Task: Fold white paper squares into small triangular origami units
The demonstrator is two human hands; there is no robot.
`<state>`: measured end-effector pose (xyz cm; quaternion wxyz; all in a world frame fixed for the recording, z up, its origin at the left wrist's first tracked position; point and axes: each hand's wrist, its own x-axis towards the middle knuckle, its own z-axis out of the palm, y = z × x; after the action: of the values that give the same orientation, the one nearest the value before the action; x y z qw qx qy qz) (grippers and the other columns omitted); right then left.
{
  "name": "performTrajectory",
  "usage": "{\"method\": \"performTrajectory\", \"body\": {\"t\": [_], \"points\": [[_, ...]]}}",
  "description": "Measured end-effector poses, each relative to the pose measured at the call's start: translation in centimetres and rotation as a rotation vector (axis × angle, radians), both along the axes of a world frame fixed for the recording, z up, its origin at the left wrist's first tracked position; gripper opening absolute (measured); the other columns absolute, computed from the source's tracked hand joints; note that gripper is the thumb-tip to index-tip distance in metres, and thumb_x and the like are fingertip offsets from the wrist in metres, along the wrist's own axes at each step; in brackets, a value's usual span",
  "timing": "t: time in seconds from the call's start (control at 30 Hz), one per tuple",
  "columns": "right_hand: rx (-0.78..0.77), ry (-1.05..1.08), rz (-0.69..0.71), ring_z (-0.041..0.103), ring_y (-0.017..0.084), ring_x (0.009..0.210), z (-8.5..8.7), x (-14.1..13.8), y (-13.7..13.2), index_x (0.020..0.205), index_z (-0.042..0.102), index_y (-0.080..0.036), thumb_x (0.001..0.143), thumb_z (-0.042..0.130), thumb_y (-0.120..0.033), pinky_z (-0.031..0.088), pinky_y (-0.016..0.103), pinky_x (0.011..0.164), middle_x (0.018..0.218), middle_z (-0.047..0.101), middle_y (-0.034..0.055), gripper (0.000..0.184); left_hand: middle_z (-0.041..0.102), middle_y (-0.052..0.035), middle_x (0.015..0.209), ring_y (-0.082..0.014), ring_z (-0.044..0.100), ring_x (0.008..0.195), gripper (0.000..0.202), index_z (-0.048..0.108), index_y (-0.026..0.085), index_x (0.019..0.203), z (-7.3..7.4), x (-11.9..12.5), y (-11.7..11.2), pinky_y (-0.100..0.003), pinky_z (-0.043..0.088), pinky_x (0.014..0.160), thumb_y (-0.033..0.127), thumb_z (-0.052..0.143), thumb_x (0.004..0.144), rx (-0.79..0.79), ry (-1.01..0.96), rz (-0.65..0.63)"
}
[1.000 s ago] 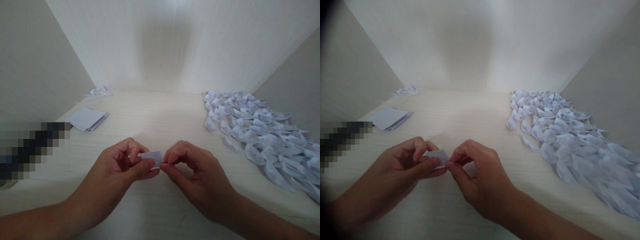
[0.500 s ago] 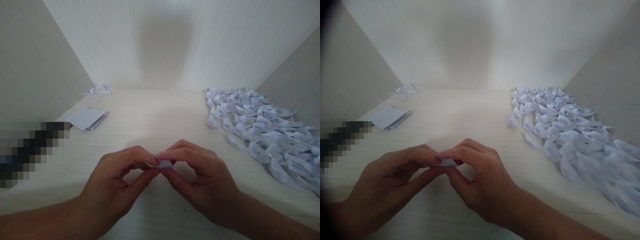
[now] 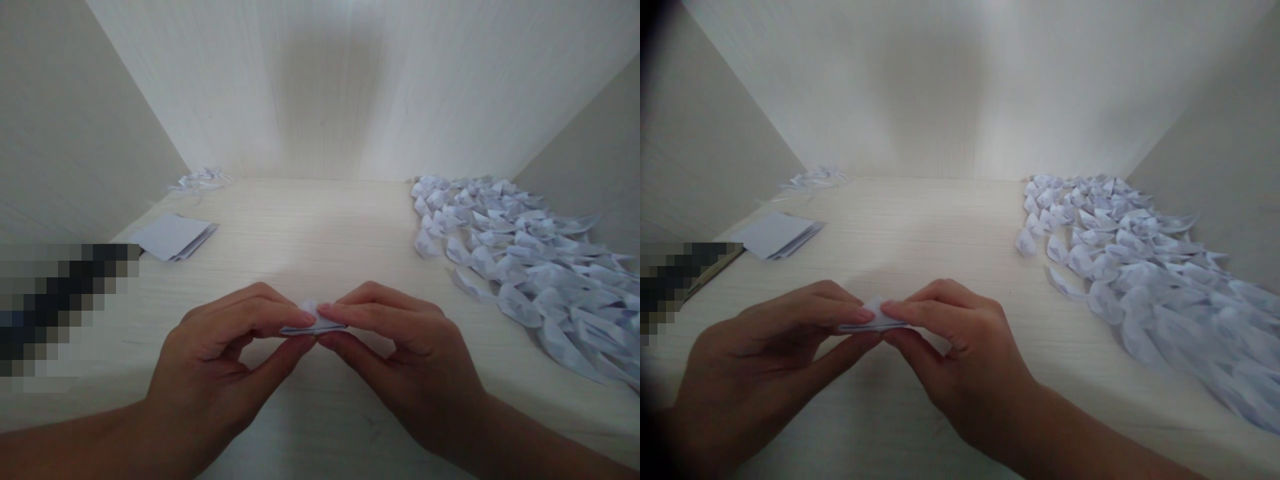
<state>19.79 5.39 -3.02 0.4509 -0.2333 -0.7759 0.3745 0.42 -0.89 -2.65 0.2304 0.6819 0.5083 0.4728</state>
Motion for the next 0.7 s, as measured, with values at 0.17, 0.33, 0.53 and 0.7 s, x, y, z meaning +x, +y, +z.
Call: {"method": "performTrajectory", "body": {"t": [0.17,0.33,0.53,0.7], "points": [[-0.090,0.022,-0.024,0.072,0.012,0.074,0.34,-0.12,-0.21,0.102,0.080,-0.031,0.082,0.077,-0.008,0.059,0.022,0.066,0.085,0.078,-0.0004,0.030,0.075,0.0028,0.095,-0.0130,0.070,0.083,0.031,0.075,0.036,0.105,0.26,0.07,-0.01,-0.023,0.059,0.070,0.013,0.073,0.085,-0.051,0.022,0.028],[-0.250,0.076,0.012,0.072,0.014,0.075,0.55,-0.38,-0.50,0.095,0.081,-0.031,0.082,0.077,-0.008,0.060,0.025,0.068,0.085,0.077,-0.0001,0.027,0.078,0.0014,0.096,-0.0163,0.072,0.083,0.025,0.078,0.035,0.098,0.45,0.16,-0.21,-0.027,0.062,0.072,0.015,0.076,0.083,-0.095,-0.059,0.057],[-0.307,0.090,0.036,0.071,0.013,0.076,0.48,-0.50,-0.72,0.094,0.081,-0.031,0.083,0.075,-0.009,0.059,0.025,0.068,0.085,0.076,-0.0007,0.025,0.076,0.0009,0.083,-0.0143,0.071,0.074,0.019,0.079,0.030,0.089,0.53,0.23,-0.08,-0.022,0.060,0.065,0.013,0.078,0.081,-0.145,-0.167,0.047],[-0.214,0.001,-0.037,0.071,0.014,0.076,0.44,-0.46,-0.74,0.094,0.079,-0.032,0.085,0.075,-0.012,0.058,0.025,0.068,0.086,0.075,-0.0014,0.022,0.075,-0.0019,0.095,-0.0151,0.071,0.078,0.020,0.080,0.030,0.096,0.71,0.31,0.37,-0.020,0.059,0.061,0.017,0.077,0.081,-0.148,-0.094,0.064]]}}
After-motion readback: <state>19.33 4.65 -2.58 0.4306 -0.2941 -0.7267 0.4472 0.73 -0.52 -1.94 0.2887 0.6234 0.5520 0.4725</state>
